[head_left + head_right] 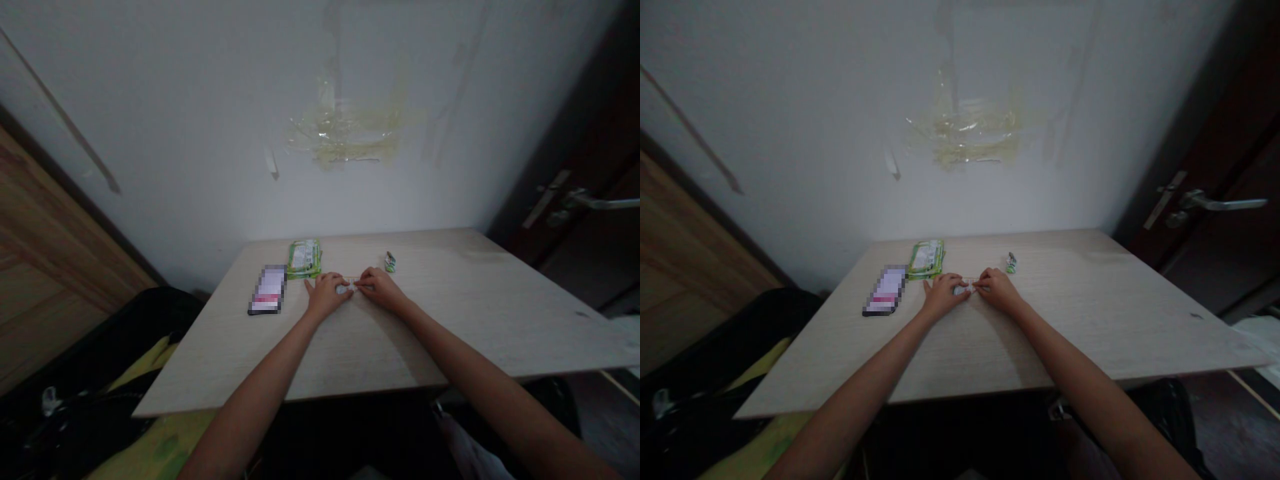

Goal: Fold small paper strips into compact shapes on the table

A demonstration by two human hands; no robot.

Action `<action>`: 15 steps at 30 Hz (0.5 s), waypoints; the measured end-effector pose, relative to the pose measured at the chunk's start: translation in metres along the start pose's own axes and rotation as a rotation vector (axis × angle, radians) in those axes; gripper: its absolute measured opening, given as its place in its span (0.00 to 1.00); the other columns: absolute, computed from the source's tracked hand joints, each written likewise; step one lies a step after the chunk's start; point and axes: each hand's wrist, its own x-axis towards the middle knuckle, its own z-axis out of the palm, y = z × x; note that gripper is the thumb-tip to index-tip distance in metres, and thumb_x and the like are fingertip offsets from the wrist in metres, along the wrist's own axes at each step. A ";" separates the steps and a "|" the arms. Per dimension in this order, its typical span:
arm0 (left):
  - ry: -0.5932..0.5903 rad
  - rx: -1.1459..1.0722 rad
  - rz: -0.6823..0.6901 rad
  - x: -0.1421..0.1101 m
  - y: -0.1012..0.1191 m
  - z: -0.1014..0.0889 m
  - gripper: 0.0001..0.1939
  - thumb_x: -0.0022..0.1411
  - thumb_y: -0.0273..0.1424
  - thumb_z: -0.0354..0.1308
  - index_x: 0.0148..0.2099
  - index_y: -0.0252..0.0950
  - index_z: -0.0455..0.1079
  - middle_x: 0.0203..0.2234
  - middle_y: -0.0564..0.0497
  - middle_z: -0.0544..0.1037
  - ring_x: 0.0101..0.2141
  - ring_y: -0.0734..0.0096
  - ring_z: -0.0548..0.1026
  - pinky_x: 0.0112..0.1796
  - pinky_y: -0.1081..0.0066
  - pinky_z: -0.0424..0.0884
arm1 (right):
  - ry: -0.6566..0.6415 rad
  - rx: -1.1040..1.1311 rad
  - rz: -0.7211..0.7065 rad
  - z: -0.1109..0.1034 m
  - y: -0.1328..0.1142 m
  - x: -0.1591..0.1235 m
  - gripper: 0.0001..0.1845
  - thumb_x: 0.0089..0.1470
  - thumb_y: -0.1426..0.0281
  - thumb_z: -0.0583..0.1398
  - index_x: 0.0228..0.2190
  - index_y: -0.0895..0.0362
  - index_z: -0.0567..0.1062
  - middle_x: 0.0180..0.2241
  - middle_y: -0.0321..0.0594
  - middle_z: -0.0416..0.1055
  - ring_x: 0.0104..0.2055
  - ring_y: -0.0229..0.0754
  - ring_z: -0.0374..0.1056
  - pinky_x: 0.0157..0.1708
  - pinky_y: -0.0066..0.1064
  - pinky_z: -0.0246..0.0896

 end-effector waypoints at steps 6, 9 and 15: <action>0.002 -0.005 0.003 0.000 -0.001 0.000 0.15 0.58 0.47 0.62 0.45 0.49 0.77 0.54 0.52 0.75 0.58 0.51 0.64 0.60 0.33 0.41 | -0.017 -0.038 -0.009 0.002 0.002 0.001 0.11 0.60 0.67 0.61 0.42 0.53 0.83 0.39 0.45 0.73 0.41 0.44 0.67 0.44 0.36 0.63; 0.000 -0.008 0.002 -0.001 0.000 -0.001 0.15 0.59 0.47 0.62 0.46 0.49 0.77 0.54 0.51 0.75 0.58 0.51 0.64 0.60 0.34 0.41 | -0.025 -0.056 -0.010 0.001 0.002 0.002 0.12 0.60 0.66 0.61 0.42 0.53 0.83 0.40 0.46 0.73 0.41 0.44 0.67 0.44 0.36 0.63; -0.005 -0.008 -0.015 -0.001 0.001 -0.002 0.15 0.59 0.47 0.62 0.46 0.49 0.77 0.54 0.50 0.75 0.58 0.50 0.63 0.61 0.37 0.42 | -0.044 -0.087 0.003 -0.001 -0.001 0.002 0.12 0.61 0.66 0.61 0.43 0.52 0.83 0.39 0.45 0.73 0.42 0.44 0.67 0.44 0.35 0.62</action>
